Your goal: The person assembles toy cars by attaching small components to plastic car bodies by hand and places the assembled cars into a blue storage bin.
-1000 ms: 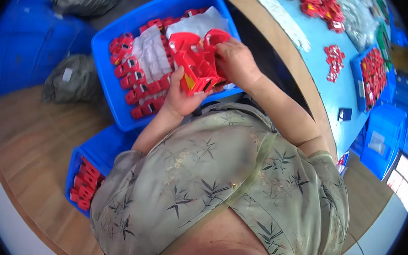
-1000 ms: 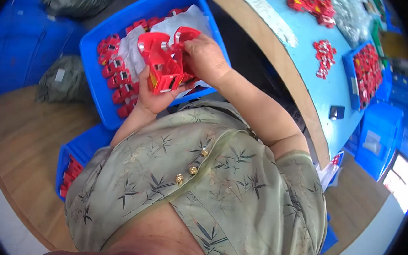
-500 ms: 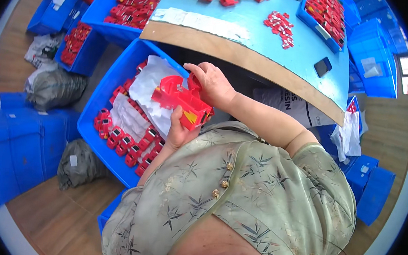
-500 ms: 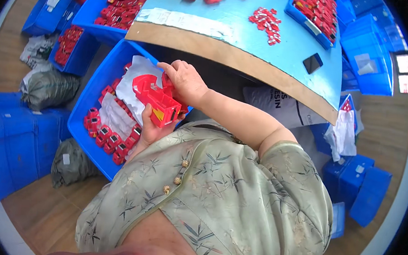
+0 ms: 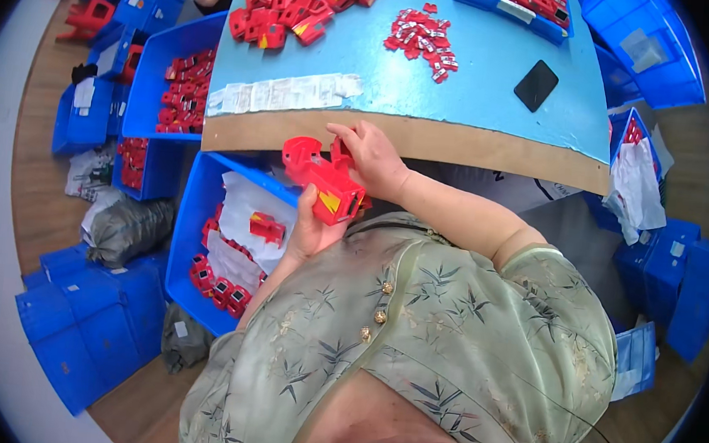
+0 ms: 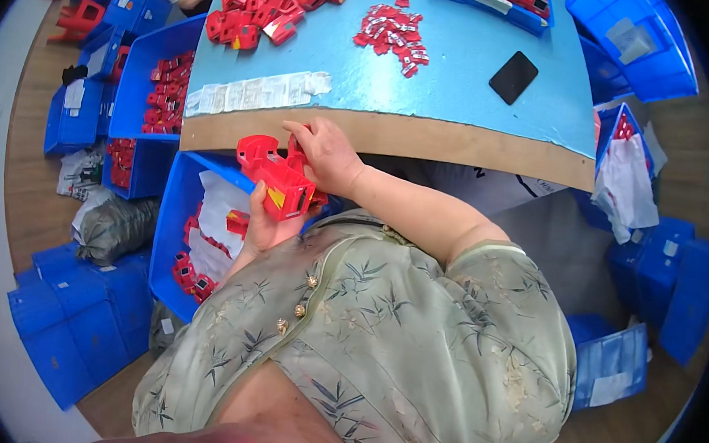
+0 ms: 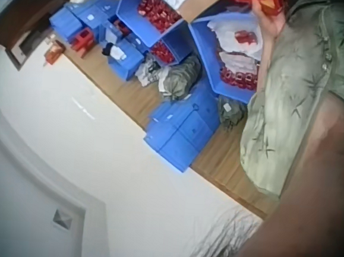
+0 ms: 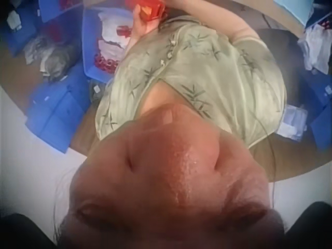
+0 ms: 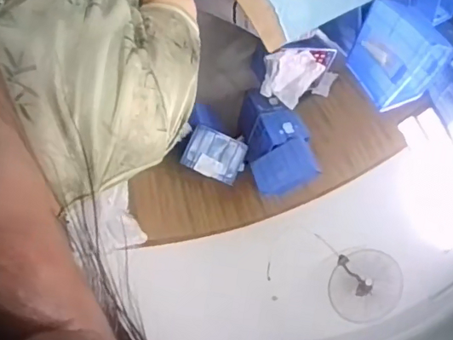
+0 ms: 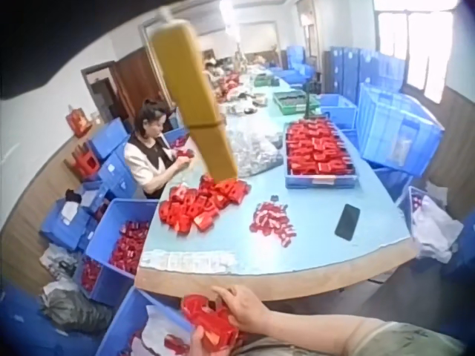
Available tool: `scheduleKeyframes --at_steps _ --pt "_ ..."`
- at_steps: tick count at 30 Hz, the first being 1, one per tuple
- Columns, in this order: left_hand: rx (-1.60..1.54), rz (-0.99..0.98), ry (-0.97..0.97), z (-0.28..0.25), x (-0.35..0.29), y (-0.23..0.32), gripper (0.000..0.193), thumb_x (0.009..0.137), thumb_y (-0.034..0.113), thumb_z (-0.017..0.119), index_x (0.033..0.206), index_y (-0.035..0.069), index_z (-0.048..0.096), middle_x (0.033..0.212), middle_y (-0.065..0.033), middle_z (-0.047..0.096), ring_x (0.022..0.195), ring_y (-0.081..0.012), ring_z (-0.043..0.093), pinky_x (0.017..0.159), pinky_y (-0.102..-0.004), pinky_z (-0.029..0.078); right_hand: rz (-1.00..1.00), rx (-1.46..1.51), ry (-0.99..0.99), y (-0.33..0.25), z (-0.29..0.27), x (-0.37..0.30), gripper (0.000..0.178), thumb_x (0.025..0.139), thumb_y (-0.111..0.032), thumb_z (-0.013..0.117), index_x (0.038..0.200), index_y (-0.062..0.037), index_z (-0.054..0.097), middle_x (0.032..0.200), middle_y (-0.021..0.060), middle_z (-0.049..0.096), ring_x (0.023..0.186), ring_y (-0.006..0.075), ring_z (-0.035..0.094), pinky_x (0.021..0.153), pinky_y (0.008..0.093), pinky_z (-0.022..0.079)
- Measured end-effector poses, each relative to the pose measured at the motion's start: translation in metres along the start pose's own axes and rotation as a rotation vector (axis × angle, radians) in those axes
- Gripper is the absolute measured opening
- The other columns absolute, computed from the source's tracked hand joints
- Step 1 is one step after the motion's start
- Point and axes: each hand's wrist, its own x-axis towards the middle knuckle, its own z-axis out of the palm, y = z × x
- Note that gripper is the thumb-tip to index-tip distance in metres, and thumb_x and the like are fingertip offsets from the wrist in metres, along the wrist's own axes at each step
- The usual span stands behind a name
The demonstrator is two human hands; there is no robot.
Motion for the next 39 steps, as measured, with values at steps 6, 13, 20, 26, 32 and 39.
scheduleKeyframes --at_steps 6,13,20,26,32,39 --pt "0.041 -0.067 0.087 0.033 0.066 -0.004 0.073 0.09 0.069 0.047 0.142 0.018 0.042 0.136 -0.0063 0.053 0.12 -0.0249 0.052 0.096 -0.0476 0.043 0.12 0.185 -0.189 0.079 -0.045 0.025 0.069 0.073 -0.01 0.073 0.138 -0.0097 0.048 0.11 0.0178 0.059 0.101 0.0374 0.056 0.089 0.0438 0.048" --pt "-0.147 0.011 0.272 0.039 0.074 0.004 0.068 0.091 0.066 0.047 0.139 0.018 0.048 0.135 -0.0072 0.056 0.118 -0.0271 0.055 0.091 -0.0477 0.047 0.044 -0.314 -0.233 0.238 -0.065 0.1 0.033 0.082 -0.01 0.062 0.114 -0.014 0.069 0.114 0.0073 0.066 0.111 0.0303 0.058 0.089 0.0405 0.051" --pt "-0.271 0.087 0.395 0.053 0.076 -0.004 0.076 0.084 0.072 0.051 0.14 0.02 0.047 0.138 -0.0112 0.054 0.123 -0.0337 0.052 0.094 -0.0561 0.046 -0.379 -0.822 -0.628 0.298 -0.052 0.164 0.018 0.085 -0.018 0.059 0.091 -0.0105 0.074 0.101 0.0064 0.069 0.108 0.0249 0.061 0.084 0.037 0.055" --pt "-0.285 0.176 0.25 0.062 0.075 0.009 0.078 0.083 0.071 0.055 0.141 0.02 0.045 0.141 -0.0092 0.051 0.125 -0.0318 0.051 0.093 -0.0567 0.046 -0.363 -0.906 -0.653 0.282 -0.083 0.172 0.02 0.082 -0.007 0.068 0.102 -0.0052 0.071 0.105 0.0109 0.068 0.102 0.0248 0.066 0.087 0.0356 0.055" --pt "-0.451 0.186 0.1 0.057 0.065 0.01 0.078 0.083 0.07 0.054 0.143 0.02 0.045 0.143 -0.0116 0.049 0.128 -0.0383 0.048 0.095 -0.0626 0.044 -0.143 -0.857 -0.644 0.262 -0.098 0.157 0.026 0.077 -0.024 0.073 0.098 -0.0095 0.073 0.108 0.0134 0.065 0.104 0.0299 0.062 0.087 0.0374 0.052" --pt "-0.381 0.092 0.014 0.046 0.053 0.015 0.082 0.083 0.073 0.05 0.143 0.018 0.045 0.143 -0.0151 0.049 0.125 -0.0423 0.05 0.095 -0.0637 0.044 0.127 0.317 -0.041 0.138 -0.129 0.114 0.015 0.091 -0.013 0.063 0.099 -0.0041 0.073 0.093 0.0088 0.072 0.087 0.0187 0.068 0.076 0.031 0.053"
